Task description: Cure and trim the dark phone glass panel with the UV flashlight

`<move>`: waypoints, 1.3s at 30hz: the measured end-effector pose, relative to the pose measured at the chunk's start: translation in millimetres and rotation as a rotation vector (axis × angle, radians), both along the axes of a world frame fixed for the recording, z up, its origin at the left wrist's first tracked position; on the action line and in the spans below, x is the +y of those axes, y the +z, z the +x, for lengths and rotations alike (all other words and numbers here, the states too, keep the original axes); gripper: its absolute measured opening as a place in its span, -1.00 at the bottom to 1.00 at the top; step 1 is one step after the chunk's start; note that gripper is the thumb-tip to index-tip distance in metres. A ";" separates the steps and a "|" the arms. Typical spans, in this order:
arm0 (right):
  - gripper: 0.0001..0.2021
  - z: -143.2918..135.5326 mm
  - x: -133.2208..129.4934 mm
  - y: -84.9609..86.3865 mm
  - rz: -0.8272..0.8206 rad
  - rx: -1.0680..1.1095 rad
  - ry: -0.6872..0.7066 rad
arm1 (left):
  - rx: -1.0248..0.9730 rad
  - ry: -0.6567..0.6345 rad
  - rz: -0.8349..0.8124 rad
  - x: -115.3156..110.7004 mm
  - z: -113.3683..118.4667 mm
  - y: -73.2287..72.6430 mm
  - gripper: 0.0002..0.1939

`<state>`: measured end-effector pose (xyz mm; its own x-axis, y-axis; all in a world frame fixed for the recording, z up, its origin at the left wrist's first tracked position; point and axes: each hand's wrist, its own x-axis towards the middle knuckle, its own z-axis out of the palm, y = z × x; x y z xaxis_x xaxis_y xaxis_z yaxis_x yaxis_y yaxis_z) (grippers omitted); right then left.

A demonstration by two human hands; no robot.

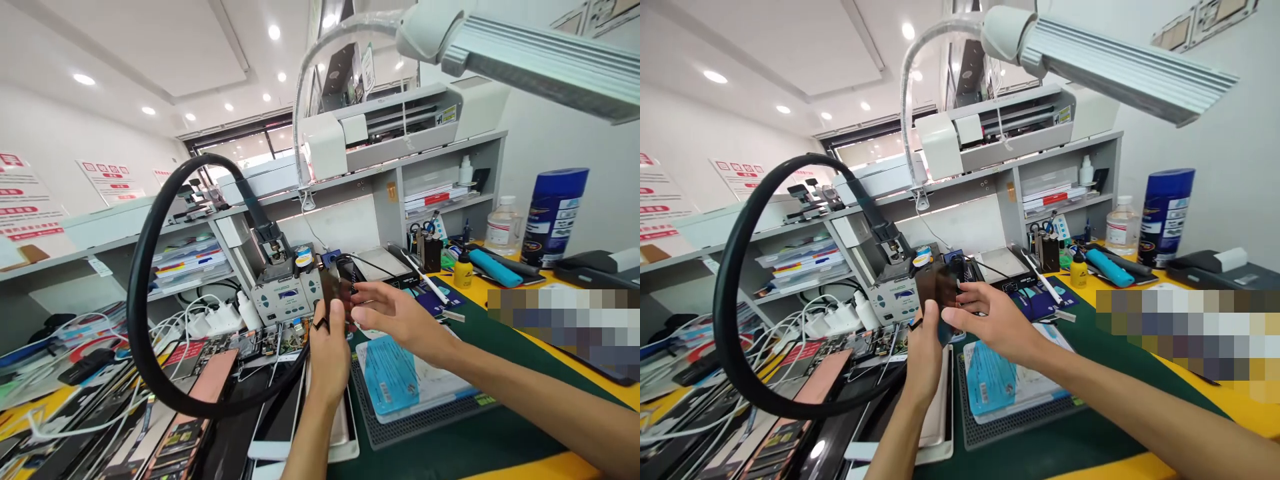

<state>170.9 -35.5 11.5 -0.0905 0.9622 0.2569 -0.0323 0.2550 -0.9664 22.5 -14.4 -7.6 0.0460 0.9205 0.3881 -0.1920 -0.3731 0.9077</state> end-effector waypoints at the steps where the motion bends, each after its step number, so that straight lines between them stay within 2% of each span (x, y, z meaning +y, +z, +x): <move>1: -0.26 0.7 -0.2 -0.6 0.000 0.046 0.027 | 0.124 0.039 0.075 -0.2 -0.2 -2.7 -0.60; 3: -0.32 3.5 -0.9 -1.1 0.017 0.113 0.084 | 0.310 0.082 0.187 -0.7 -0.6 -7.4 -0.58; 6: -0.41 10.3 -1.0 -1.9 0.020 0.198 0.177 | 0.422 0.103 0.257 -1.7 -0.4 -11.2 -0.54; 9: -0.42 17.4 -0.6 -3.8 -0.039 0.265 0.228 | 0.481 0.107 0.314 -3.3 0.5 -11.0 -0.57; 13: -0.40 22.8 -0.9 -6.9 -0.060 0.296 0.223 | 0.546 0.121 0.386 -5.3 1.5 -9.4 -0.56; 18: -0.46 23.9 2.4 -11.2 -0.006 0.258 0.199 | 0.521 0.096 0.342 -7.1 1.3 -12.1 -0.58; 23: -0.48 25.9 7.3 -16.6 0.019 0.254 0.129 | 0.429 0.046 0.255 -12.9 1.9 -7.8 -0.57; 26: -0.53 29.2 7.7 -15.5 0.027 0.304 0.113 | 0.362 0.073 0.166 -15.9 3.6 0.0 -0.53; 30: -0.58 37.2 6.8 -6.3 0.010 0.417 0.146 | 0.128 0.088 -0.028 -11.3 3.8 5.5 -0.49; 35: -0.44 46.8 4.7 5.9 -0.214 0.603 0.305 | -0.327 -0.191 -0.268 -6.4 -1.2 11.9 -0.43; 39: -0.35 50.1 4.7 7.6 -0.326 0.689 0.468 | -0.422 -0.300 -0.329 -12.5 -2.6 23.0 -0.41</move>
